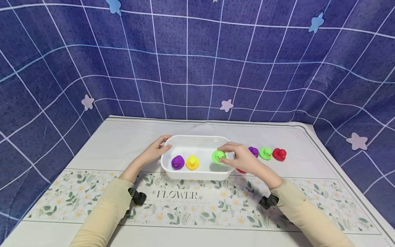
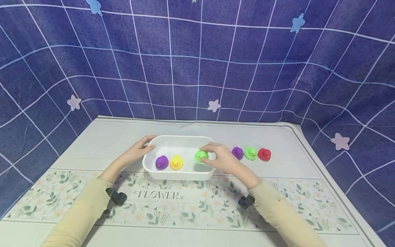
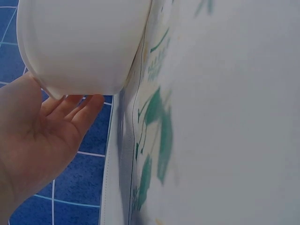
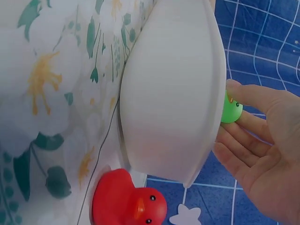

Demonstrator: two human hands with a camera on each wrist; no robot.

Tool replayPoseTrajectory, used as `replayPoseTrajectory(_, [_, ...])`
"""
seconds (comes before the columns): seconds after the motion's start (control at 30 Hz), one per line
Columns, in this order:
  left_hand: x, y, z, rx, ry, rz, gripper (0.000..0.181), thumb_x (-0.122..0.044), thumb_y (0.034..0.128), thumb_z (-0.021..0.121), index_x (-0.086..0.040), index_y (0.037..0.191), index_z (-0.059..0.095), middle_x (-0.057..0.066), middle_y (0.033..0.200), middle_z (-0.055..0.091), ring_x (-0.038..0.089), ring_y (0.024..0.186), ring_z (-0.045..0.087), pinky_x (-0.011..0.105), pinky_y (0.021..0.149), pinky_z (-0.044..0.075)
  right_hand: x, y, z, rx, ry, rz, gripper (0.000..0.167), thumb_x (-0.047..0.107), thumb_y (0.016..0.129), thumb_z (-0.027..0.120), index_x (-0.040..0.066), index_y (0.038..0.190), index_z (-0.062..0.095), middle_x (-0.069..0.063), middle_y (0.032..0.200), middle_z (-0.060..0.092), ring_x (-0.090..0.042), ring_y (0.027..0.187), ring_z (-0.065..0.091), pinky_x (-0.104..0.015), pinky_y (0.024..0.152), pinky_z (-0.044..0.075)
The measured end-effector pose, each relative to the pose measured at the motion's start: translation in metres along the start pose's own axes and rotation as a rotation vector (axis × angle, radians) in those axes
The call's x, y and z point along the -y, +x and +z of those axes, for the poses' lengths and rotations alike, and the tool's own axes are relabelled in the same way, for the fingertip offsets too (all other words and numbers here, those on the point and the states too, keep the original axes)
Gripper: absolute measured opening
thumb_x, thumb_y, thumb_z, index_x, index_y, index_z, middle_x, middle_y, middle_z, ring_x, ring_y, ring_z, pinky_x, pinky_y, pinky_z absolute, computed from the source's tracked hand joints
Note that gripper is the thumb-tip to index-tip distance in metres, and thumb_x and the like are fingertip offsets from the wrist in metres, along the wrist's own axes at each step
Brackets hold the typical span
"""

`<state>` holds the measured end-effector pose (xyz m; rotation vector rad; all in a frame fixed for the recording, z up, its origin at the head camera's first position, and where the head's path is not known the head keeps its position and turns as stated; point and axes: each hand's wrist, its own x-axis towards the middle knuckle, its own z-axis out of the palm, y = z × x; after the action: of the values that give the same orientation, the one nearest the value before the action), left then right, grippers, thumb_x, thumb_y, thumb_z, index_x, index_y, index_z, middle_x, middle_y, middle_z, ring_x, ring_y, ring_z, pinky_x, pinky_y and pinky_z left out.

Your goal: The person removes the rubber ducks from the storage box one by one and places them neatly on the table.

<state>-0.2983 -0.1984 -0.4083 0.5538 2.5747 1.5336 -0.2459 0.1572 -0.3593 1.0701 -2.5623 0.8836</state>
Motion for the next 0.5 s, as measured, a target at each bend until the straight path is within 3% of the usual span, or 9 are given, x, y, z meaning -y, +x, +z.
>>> replayPoseTrajectory(0.3, [-0.002, -0.001, 0.0, 0.001, -0.004, 0.0, 0.055, -0.02, 0.0979, 0.05, 0.0, 0.144, 0.028, 0.028, 0.142, 0.036, 0.045, 0.119, 0.05, 0.044, 0.091, 0.053, -0.003, -0.007, -0.013, -0.02, -0.009, -0.005, 0.037, 0.021, 0.079, 0.076, 0.006, 0.112, 0.067, -0.005, 0.105, 0.069, -0.022, 0.098, 0.066, -0.038, 0.086, 0.056])
replayPoseTrajectory(0.5, [-0.002, 0.0, 0.0, -0.003, -0.003, -0.004, 0.054, -0.021, 0.0978, 0.05, -0.001, 0.144, 0.029, 0.027, 0.142, 0.037, 0.045, 0.118, 0.051, 0.043, 0.091, 0.054, -0.007, -0.011, -0.019, -0.038, -0.008, -0.003, 0.038, 0.018, 0.079, 0.075, 0.004, 0.113, 0.066, -0.006, 0.106, 0.068, -0.022, 0.096, 0.066, -0.039, 0.083, 0.056])
